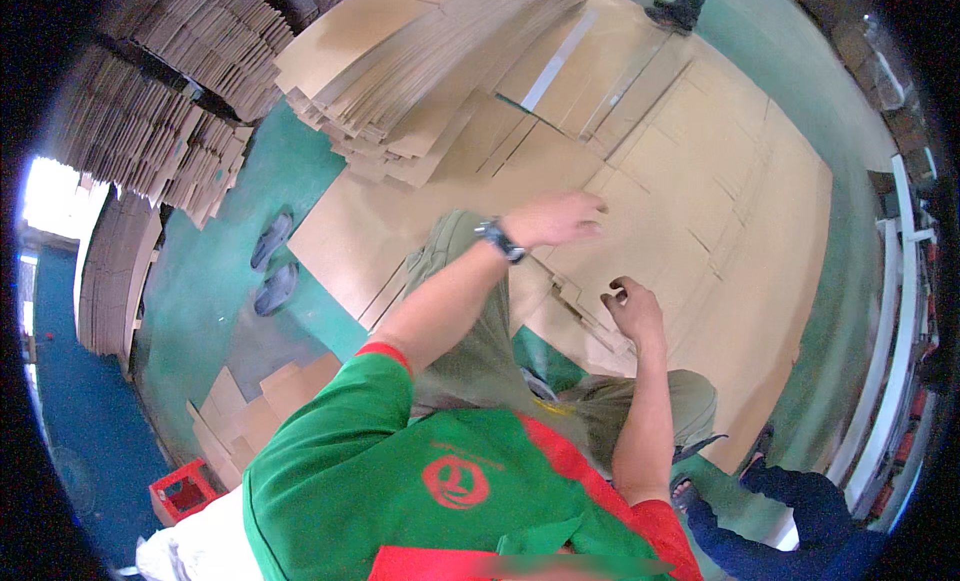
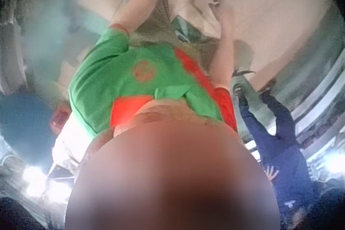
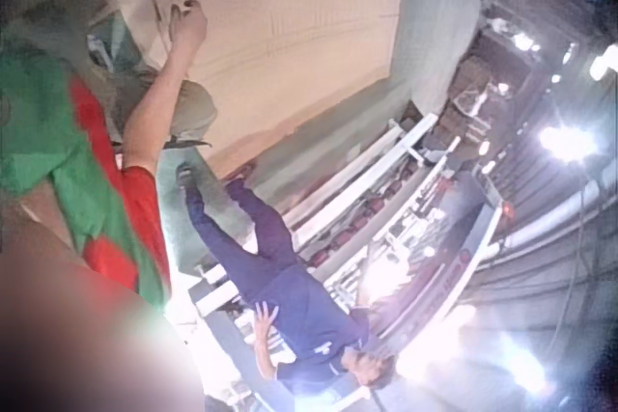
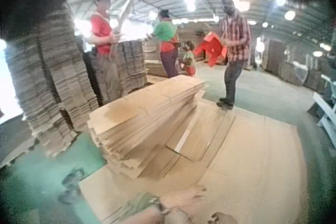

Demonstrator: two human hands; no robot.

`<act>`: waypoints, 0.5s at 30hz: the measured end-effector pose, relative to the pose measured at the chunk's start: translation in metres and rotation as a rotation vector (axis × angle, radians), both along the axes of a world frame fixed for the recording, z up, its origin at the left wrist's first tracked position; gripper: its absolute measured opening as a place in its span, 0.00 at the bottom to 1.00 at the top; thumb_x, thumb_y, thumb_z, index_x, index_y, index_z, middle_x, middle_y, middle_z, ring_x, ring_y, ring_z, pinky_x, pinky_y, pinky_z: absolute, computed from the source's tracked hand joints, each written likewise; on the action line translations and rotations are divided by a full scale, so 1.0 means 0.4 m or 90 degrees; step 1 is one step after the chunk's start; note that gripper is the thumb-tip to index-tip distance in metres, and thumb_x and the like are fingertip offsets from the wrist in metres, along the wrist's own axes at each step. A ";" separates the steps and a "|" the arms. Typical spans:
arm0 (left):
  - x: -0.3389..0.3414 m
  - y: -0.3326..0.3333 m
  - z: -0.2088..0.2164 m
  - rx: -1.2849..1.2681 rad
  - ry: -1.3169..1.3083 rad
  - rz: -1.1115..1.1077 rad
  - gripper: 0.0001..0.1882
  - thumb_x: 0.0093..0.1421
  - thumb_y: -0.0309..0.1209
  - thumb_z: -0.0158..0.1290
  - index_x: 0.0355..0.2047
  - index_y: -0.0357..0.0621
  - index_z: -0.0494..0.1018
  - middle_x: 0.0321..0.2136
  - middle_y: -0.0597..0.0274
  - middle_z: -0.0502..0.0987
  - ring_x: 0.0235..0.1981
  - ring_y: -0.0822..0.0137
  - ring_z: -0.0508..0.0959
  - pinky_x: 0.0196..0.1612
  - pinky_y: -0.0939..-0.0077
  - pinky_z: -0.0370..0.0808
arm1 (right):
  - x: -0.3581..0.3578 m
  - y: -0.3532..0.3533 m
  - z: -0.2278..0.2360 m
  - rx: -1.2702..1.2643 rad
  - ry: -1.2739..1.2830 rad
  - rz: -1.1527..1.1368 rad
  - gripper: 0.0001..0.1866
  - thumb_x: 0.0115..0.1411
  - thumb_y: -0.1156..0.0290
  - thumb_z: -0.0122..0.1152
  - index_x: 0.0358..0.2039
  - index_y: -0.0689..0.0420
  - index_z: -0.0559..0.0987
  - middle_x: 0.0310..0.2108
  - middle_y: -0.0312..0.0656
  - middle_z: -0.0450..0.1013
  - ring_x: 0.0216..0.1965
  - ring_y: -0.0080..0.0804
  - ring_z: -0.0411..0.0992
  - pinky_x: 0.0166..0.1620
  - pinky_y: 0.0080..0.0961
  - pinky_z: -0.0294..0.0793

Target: The person sits on the floor and repeatedly picks up flat cardboard pieces from a large pile, then places them onto a separate stack. The person occasionally pauses to move a white bucket before resuming the stacking process.

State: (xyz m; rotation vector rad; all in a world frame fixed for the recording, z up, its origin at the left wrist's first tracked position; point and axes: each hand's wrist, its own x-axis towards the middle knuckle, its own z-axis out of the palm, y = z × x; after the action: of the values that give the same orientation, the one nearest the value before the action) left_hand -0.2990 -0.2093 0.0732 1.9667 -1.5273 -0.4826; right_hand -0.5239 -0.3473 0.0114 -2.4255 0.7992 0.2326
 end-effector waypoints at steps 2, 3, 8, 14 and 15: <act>0.047 0.126 0.024 -0.085 0.015 0.131 0.25 0.63 0.44 0.53 0.52 0.37 0.72 0.44 0.45 0.79 0.44 0.50 0.79 0.48 0.60 0.75 | -0.020 0.001 -0.018 0.053 -0.061 -0.027 0.19 0.54 0.59 0.65 0.44 0.54 0.80 0.35 0.51 0.79 0.40 0.48 0.78 0.45 0.39 0.76; 0.081 0.212 0.026 -0.108 0.061 0.223 0.25 0.63 0.45 0.54 0.51 0.37 0.73 0.41 0.47 0.80 0.41 0.53 0.80 0.44 0.61 0.76 | -0.036 0.009 -0.034 0.092 -0.056 -0.049 0.19 0.54 0.59 0.65 0.43 0.55 0.81 0.36 0.52 0.79 0.39 0.48 0.78 0.44 0.39 0.76; 0.101 0.610 -0.189 0.060 -0.015 0.535 0.22 0.63 0.38 0.53 0.53 0.36 0.72 0.43 0.42 0.79 0.41 0.52 0.80 0.47 0.61 0.75 | -0.060 0.070 -0.189 0.163 0.244 0.265 0.28 0.53 0.47 0.64 0.45 0.57 0.81 0.40 0.51 0.79 0.42 0.48 0.78 0.47 0.41 0.76; -0.228 0.837 -0.540 0.541 0.370 0.216 0.20 0.61 0.38 0.55 0.48 0.35 0.75 0.43 0.50 0.80 0.39 0.57 0.79 0.46 0.62 0.75 | -0.096 0.297 -0.415 0.294 0.402 0.520 0.21 0.49 0.49 0.70 0.34 0.54 0.84 0.34 0.41 0.82 0.35 0.41 0.79 0.40 0.40 0.77; -0.258 0.854 -0.562 0.576 0.387 0.223 0.20 0.61 0.38 0.55 0.48 0.35 0.75 0.43 0.50 0.80 0.39 0.57 0.79 0.46 0.63 0.75 | -0.108 0.324 -0.425 0.302 0.406 0.519 0.21 0.48 0.50 0.71 0.34 0.54 0.84 0.34 0.40 0.82 0.34 0.41 0.79 0.40 0.39 0.77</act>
State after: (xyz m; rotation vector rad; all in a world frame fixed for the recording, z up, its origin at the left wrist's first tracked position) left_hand -0.4021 0.1323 -0.1517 2.3039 -0.5729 -1.6351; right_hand -0.5671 -0.2177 -0.1585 -2.0731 -0.0837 1.3775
